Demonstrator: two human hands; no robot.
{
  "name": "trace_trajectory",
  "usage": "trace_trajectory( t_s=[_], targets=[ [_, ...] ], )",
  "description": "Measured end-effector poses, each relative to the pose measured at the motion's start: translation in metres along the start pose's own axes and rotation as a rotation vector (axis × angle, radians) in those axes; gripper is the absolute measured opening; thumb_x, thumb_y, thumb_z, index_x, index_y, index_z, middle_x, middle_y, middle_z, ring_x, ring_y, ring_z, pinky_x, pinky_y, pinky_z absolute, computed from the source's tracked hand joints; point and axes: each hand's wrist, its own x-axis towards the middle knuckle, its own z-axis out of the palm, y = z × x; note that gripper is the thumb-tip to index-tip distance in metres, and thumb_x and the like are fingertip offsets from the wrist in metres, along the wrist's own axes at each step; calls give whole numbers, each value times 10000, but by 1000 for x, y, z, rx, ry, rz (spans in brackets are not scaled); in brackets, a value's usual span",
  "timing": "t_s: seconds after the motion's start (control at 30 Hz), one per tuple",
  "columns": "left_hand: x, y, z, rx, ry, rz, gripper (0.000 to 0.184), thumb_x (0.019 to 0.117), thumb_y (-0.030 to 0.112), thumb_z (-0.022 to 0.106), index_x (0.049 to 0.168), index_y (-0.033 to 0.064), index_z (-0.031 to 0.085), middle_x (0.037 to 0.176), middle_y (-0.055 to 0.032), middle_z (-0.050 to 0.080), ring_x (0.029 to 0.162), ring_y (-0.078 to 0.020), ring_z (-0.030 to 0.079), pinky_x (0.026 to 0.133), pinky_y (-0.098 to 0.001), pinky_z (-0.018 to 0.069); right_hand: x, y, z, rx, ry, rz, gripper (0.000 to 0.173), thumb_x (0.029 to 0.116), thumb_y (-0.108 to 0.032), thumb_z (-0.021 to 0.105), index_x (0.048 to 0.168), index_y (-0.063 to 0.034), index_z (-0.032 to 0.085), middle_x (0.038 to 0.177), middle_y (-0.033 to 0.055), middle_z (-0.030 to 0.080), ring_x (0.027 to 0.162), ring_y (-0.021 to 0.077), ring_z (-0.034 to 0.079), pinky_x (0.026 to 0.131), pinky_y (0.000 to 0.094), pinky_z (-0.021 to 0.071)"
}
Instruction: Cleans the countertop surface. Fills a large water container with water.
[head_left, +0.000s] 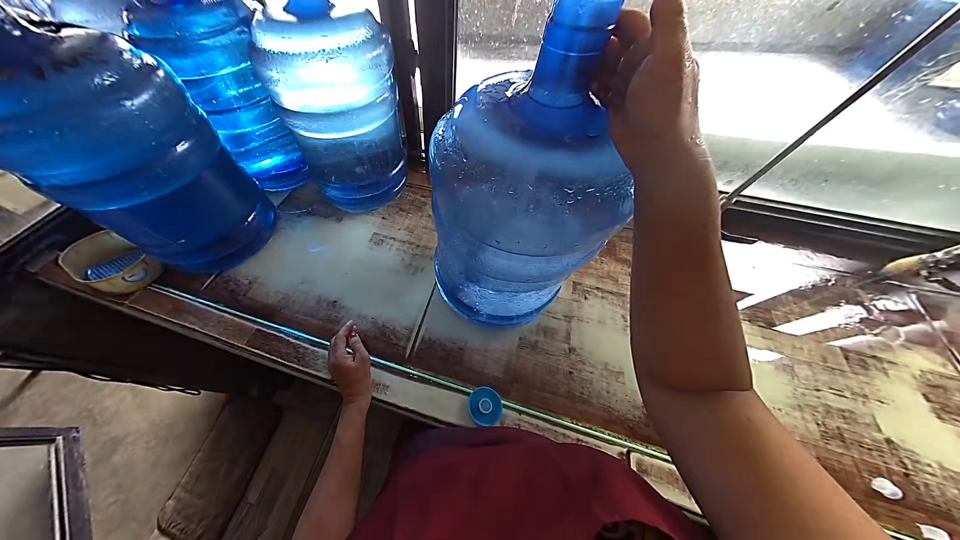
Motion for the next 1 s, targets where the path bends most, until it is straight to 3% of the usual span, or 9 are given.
trace_trajectory(
  t_s=[0.43, 1.0],
  targets=[
    [0, -1, 2, -3, 12, 22, 334, 1046, 61, 447, 1246, -120, 644, 1183, -294, 688, 1143, -392, 663, 1039, -479, 491, 0, 0, 0, 0, -31, 9, 729, 1102, -401, -22, 1432, 16, 476, 1278, 132, 646, 1162, 139, 623, 1028, 318, 474],
    [0, 0, 2, 9, 27, 6, 331, 1048, 76, 457, 1231, -109, 661, 1186, -298, 685, 1156, -407, 657, 1046, -496, 483, -2, -1, 2, 10, -27, 8, 728, 1103, -412, -11, 1437, 21, 471, 1325, 150, 611, 1193, 141, 600, 1044, 315, 457]
  ],
)
